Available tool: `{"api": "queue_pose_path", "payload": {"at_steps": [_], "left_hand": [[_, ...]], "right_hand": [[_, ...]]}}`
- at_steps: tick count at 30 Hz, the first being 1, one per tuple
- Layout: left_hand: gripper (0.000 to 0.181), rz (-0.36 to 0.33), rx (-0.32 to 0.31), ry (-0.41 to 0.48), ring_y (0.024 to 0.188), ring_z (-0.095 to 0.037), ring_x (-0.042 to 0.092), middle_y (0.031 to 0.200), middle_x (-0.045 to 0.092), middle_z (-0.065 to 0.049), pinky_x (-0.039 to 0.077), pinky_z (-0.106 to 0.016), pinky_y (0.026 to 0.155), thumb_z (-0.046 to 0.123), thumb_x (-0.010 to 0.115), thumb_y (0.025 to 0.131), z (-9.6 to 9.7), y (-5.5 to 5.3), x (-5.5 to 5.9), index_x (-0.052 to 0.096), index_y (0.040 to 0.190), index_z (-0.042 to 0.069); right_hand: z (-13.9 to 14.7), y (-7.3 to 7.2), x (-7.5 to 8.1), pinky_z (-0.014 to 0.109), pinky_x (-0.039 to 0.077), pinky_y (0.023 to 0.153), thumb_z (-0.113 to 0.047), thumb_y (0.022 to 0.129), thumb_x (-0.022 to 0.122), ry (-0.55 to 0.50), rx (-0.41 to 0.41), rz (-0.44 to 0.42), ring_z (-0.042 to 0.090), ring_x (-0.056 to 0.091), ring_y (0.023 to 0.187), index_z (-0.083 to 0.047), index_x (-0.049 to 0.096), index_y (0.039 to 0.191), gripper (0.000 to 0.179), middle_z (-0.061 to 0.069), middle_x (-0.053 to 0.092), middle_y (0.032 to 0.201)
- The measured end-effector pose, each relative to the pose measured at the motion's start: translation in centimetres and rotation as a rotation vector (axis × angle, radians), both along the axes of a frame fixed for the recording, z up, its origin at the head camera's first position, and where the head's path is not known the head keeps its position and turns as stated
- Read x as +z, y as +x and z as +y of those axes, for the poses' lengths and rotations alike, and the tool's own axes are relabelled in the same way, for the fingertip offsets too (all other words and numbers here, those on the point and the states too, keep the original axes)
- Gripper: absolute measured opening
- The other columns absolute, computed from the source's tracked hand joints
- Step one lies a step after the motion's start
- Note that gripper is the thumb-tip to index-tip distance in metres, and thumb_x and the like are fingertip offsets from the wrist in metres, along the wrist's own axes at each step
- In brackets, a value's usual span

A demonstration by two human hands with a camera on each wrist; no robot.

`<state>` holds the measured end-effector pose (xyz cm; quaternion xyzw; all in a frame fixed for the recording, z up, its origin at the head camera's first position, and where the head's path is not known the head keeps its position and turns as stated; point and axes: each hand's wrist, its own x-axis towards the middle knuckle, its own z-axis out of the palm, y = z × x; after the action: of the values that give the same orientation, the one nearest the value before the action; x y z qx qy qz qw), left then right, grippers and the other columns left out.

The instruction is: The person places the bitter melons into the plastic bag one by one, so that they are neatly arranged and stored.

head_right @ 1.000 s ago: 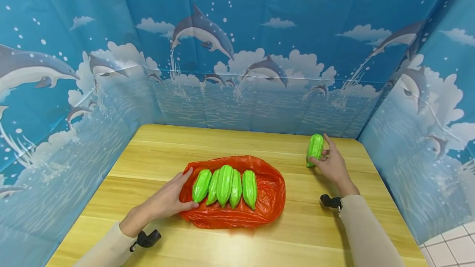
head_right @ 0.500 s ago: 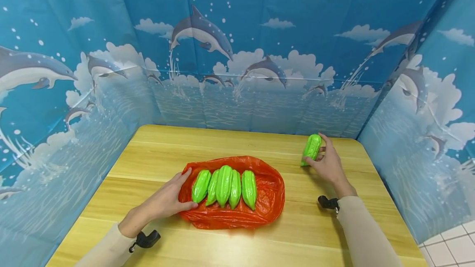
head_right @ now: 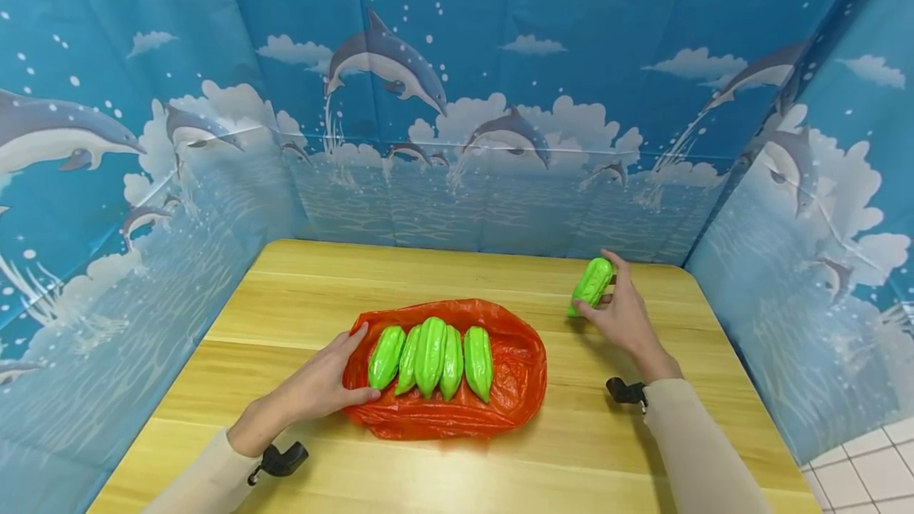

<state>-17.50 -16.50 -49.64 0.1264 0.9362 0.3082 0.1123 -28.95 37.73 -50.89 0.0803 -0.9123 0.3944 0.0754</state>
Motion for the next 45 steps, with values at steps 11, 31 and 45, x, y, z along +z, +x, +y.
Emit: {"api": "queue_pose_path", "payload": {"at_steps": [11,31,45], "left_hand": [[0.121,0.002,-0.010,-0.005,0.172,-0.056,0.039,0.187,0.034,-0.034,0.041,-0.072,0.137,0.043,0.098,0.096,0.0,0.1,-0.1,0.028,0.185,0.002],[0.120,0.022,-0.017,-0.002,0.169,-0.054,0.045,0.185,0.037,-0.034,0.045,-0.069,0.135,0.043,0.098,0.096,0.2,0.0,0.0,0.028,0.185,0.002],[0.117,0.036,0.016,0.016,0.170,-0.056,0.042,0.183,0.039,-0.037,0.042,-0.071,0.136,0.042,0.097,0.097,0.3,-0.1,0.2,0.030,0.184,0.001]], "right_hand": [[-1.0,1.1,1.2,0.021,0.065,0.078,-0.019,0.105,0.089,0.009,0.021,0.031,0.056,0.076,0.117,-0.018,0.011,0.187,0.113,0.039,0.054,0.146],[-2.4,2.9,3.3,0.023,0.065,0.074,-0.028,0.112,0.079,0.037,0.032,0.066,0.045,0.077,0.108,-0.019,0.020,0.186,0.096,0.034,0.059,0.138],[-4.3,4.1,5.4,0.043,0.066,0.083,-0.034,0.118,0.070,0.079,0.068,0.045,0.037,0.075,0.105,-0.018,0.023,0.186,0.085,0.028,0.062,0.137]]}}
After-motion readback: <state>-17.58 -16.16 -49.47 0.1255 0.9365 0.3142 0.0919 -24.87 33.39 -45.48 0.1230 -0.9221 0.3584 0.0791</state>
